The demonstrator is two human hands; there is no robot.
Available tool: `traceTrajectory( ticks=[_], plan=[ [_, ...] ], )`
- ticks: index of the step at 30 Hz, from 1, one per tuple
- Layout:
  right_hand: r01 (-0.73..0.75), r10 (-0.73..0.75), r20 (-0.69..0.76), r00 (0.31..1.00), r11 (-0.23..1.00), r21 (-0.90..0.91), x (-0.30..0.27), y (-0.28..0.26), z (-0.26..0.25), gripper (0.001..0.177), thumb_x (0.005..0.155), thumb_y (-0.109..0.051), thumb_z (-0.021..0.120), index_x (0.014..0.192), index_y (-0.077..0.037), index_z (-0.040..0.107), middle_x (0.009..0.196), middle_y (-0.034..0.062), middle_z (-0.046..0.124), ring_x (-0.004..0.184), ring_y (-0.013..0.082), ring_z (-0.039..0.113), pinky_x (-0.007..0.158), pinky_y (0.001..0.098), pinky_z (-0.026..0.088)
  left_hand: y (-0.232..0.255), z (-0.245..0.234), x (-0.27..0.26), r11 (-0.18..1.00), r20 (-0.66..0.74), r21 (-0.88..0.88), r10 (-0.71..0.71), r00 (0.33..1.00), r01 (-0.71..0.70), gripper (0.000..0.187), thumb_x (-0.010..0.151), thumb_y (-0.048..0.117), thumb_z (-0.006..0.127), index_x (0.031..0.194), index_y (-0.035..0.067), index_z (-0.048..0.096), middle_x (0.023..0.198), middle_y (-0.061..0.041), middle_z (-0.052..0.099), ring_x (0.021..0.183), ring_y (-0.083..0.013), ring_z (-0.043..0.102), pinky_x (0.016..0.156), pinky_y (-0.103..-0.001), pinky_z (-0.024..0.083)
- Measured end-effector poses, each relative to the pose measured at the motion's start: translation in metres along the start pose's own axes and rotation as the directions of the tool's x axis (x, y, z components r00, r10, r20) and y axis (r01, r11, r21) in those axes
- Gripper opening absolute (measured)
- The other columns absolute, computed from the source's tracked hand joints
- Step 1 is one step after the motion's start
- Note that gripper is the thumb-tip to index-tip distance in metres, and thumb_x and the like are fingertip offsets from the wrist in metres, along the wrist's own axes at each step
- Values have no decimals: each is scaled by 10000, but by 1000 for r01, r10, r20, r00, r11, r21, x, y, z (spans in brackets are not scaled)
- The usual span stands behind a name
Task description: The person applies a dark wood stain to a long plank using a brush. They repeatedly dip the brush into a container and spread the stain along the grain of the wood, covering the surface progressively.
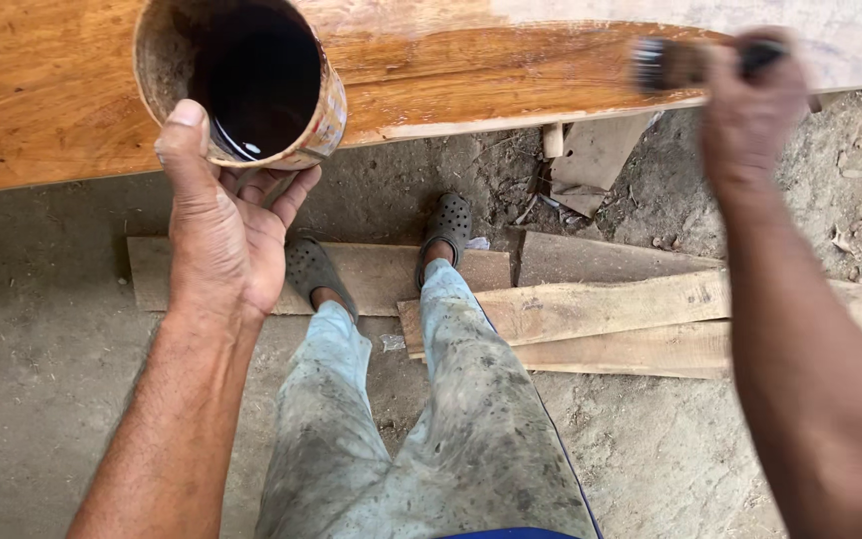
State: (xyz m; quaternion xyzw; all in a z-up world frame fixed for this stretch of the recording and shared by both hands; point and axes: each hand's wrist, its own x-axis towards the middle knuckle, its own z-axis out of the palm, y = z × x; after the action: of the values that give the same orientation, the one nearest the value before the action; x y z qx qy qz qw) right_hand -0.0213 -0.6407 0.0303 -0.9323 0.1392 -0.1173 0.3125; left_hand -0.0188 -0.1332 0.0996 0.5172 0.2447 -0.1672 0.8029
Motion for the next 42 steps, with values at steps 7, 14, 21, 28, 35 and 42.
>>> traceTrajectory(
  ticks=[7,14,21,28,35,42],
  plan=[
    [289,-288,26,957,953,-87,-58,-74,73,149,1217,-185,670,1108,-104,608,988,81,679,799,137,672,648,274,627,-2,-28,-7,1000,-28,-15,-9,1000,8,1185,786,765,739,1549,15,230,1493,-207,358,1444,-323,442,1152,-554,480],
    [-63,-58,238,970,879,472,-142,-224,220,90,1075,-208,653,1073,-118,653,917,31,684,785,121,655,646,267,589,7,-64,-10,1000,-37,-13,20,999,-21,1225,764,781,741,1549,-15,242,1483,-218,367,1420,-330,448,1164,-556,505],
    [117,-104,-60,993,955,273,-57,-75,77,133,1107,-43,763,1082,-80,637,1011,75,714,832,160,684,737,288,631,12,-110,-18,999,-77,-48,6,997,-10,1153,779,754,738,1515,-7,280,1452,-199,392,1396,-307,478,1130,-549,497],
    [206,-201,49,978,968,-144,-91,-139,146,122,1147,-157,680,1084,-107,589,951,27,616,828,137,637,703,305,583,23,-155,-23,997,-88,-77,10,996,-17,1123,777,750,745,1492,-22,357,1421,-174,453,1335,-287,529,1133,-526,533],
    [64,-180,199,963,875,480,-189,-309,350,82,1061,-211,697,1078,-136,670,949,3,698,837,103,691,702,258,631,33,-200,-27,996,-101,-67,56,993,-63,1183,749,779,753,1513,-10,312,1445,-179,434,1349,-301,518,1144,-540,523],
    [47,-94,106,990,924,380,-116,-219,206,132,1113,-114,727,1136,-93,599,1051,55,696,944,148,731,865,291,674,36,-230,-36,995,-146,-72,51,988,-62,1249,735,803,744,1545,10,219,1453,-209,369,1383,-317,473,1139,-557,493]
  ],
)
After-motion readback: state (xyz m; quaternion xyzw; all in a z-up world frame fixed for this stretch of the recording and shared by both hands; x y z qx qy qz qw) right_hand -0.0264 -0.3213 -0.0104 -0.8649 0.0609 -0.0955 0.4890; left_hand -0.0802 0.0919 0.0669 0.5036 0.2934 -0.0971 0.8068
